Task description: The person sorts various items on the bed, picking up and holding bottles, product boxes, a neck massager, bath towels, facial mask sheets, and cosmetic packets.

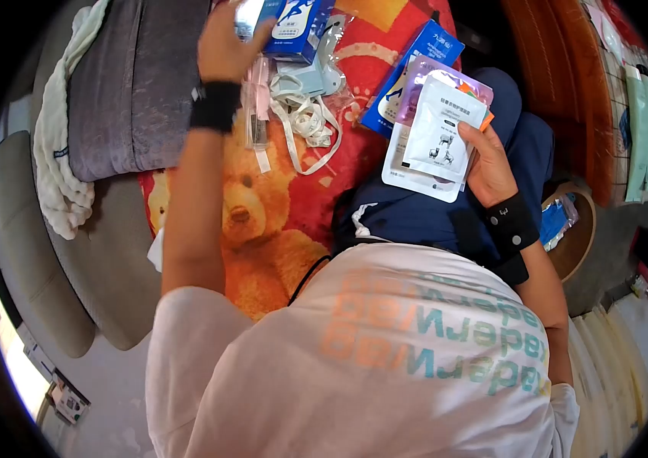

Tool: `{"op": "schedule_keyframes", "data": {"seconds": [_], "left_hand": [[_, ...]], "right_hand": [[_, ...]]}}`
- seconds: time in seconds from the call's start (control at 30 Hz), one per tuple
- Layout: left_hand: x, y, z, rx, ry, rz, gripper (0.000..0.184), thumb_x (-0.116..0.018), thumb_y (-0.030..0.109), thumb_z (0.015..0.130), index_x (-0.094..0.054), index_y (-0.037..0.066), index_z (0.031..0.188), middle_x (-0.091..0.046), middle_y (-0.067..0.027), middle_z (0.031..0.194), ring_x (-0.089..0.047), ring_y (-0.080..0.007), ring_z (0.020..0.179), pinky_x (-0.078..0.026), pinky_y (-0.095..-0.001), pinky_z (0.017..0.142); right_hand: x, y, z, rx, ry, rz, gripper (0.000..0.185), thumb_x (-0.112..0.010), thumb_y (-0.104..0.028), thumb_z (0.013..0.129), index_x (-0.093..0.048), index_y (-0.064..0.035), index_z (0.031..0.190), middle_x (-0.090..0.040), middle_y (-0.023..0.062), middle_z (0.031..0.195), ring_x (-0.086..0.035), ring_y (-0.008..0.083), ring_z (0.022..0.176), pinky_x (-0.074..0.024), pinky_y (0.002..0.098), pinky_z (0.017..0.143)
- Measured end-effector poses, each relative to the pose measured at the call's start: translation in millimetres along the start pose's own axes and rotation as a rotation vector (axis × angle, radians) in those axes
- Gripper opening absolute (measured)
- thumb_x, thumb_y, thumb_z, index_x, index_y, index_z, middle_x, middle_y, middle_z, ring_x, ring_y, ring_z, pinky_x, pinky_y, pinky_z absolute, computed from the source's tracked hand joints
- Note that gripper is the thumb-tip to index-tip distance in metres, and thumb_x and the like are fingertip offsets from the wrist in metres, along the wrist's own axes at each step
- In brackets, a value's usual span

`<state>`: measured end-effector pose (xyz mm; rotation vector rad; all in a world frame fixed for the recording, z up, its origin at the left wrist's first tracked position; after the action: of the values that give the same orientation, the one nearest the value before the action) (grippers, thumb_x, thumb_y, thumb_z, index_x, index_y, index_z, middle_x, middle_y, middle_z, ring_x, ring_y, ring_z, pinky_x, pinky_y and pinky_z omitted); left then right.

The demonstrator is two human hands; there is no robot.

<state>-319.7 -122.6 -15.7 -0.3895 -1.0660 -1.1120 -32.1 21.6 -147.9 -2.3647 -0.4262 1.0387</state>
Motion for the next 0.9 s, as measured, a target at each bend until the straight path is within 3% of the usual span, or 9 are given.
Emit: {"op": "schedule_keyframes", "data": {"seconds": [0.07, 0.17, 0.4, 0.5, 0.53, 0.63, 0.7, 0.8, 0.9], "left_hand": [[-13.7, 23.4, -43.4, 0.212, -0.192, -0.156, 0.049, -0.07, 0.026, 0.067, -0.052, 0.0, 0.104, -0.051, -0.018, 0.107, -0.048, -0.0289, 0.103, -0.037, -0.0344, 0.087], [-39.6, 81.7, -104.5, 0.086, -0.356, -0.121, 0.053, -0.071, 0.029, 0.061, -0.054, 0.009, 0.106, -0.044, -0.0186, 0.117, -0.042, -0.0347, 0.108, -0.034, -0.0408, 0.09], [-41.2, 74.4, -158.3, 0.176, -0.265, -0.224, 0.028, -0.054, -0.004, 0.062, -0.054, 0.007, 0.088, -0.052, -0.013, 0.094, -0.051, -0.0311, 0.089, -0.042, -0.0344, 0.076], [-33.5, 72.4, -167.2, 0.329, -0.356, -0.452, 0.022, -0.052, -0.003, 0.062, -0.053, 0.006, 0.083, -0.053, -0.0125, 0.083, -0.052, -0.0317, 0.083, -0.043, -0.032, 0.071], [-26.7, 81.8, -169.2, 0.314, -0.398, -0.48, 0.014, -0.048, -0.002, 0.07, -0.052, 0.006, 0.08, -0.052, -0.0085, 0.077, -0.054, -0.0248, 0.073, -0.043, -0.028, 0.065], [-45.6, 105.0, -217.6, 0.767, -0.712, -1.137, 0.006, -0.046, 0.005, 0.077, -0.052, 0.006, 0.08, -0.052, -0.0036, 0.074, -0.053, -0.0149, 0.069, -0.042, -0.0239, 0.061], [-51.7, 148.0, -255.3, 0.772, -1.094, -1.464, 0.007, -0.05, 0.008, 0.075, -0.053, 0.005, 0.08, -0.052, -0.0001, 0.079, -0.048, -0.008, 0.072, -0.041, -0.0233, 0.064], [-33.0, 165.8, -324.9, 0.955, -1.764, -1.034, 0.014, -0.053, 0.015, 0.074, -0.054, 0.004, 0.083, -0.052, -0.0013, 0.081, -0.049, -0.0099, 0.074, -0.041, -0.0241, 0.068], [-29.5, 157.4, -319.7, 0.634, -1.643, -0.998, 0.017, -0.054, 0.017, 0.075, -0.055, 0.004, 0.085, -0.054, -0.0024, 0.082, -0.05, -0.012, 0.079, -0.041, -0.0256, 0.073]], "right_hand": [[-0.1, 0.1, 0.3, 0.004, -0.014, 0.003, 0.034, -0.053, -0.008, 0.081, -0.044, -0.0037, 0.114, -0.055, 0.0075, 0.105, -0.055, 0.0155, 0.095, -0.0446, 0.0285, 0.082], [-1.4, 0.5, 1.1, -0.009, -0.027, -0.037, 0.034, -0.052, -0.009, 0.082, -0.044, -0.0047, 0.115, -0.055, 0.0065, 0.106, -0.054, 0.0148, 0.097, -0.044, 0.0287, 0.083], [-1.5, -1.5, -0.8, 0.013, -0.023, -0.033, 0.031, -0.053, -0.009, 0.082, -0.045, -0.0042, 0.112, -0.056, 0.0073, 0.105, -0.056, 0.0156, 0.094, -0.0453, 0.0289, 0.081], [0.6, 0.7, 0.3, 0.007, -0.045, -0.051, 0.032, -0.051, -0.01, 0.083, -0.045, -0.0056, 0.115, -0.055, 0.0054, 0.106, -0.054, 0.0137, 0.095, -0.0445, 0.0283, 0.082], [0.5, -0.1, 1.0, 0.015, -0.053, -0.049, 0.032, -0.051, -0.01, 0.083, -0.045, -0.0057, 0.115, -0.055, 0.0054, 0.106, -0.054, 0.0138, 0.096, -0.0444, 0.0283, 0.083], [0.0, 0.3, 1.3, 0.017, -0.061, -0.034, 0.031, -0.052, -0.009, 0.083, -0.045, -0.0052, 0.113, -0.056, 0.0057, 0.105, -0.054, 0.0144, 0.095, -0.0443, 0.0281, 0.082], [0.4, 0.7, 1.6, 0.007, -0.044, -0.01, 0.03, -0.053, -0.008, 0.082, -0.046, -0.004, 0.111, -0.056, 0.0065, 0.104, -0.055, 0.0152, 0.094, -0.0445, 0.0278, 0.081], [1.6, 0.3, 1.8, 0.008, -0.029, -0.023, 0.031, -0.052, -0.007, 0.082, -0.046, -0.0037, 0.112, -0.056, 0.0067, 0.105, -0.054, 0.0152, 0.095, -0.044, 0.0278, 0.082], [-0.8, 0.0, 0.9, 0.006, -0.048, -0.017, 0.031, -0.052, -0.007, 0.082, -0.046, -0.0034, 0.112, -0.055, 0.0069, 0.105, -0.054, 0.0154, 0.096, -0.0436, 0.028, 0.083]]}}
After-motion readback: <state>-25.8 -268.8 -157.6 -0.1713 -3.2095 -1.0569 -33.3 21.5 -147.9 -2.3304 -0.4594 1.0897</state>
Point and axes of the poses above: each hand's wrist, its own z-axis towards the middle knuckle, its own x-axis out of the back of the hand, y = z × x, the point moved 10 cm from there along z, towards the middle knuckle
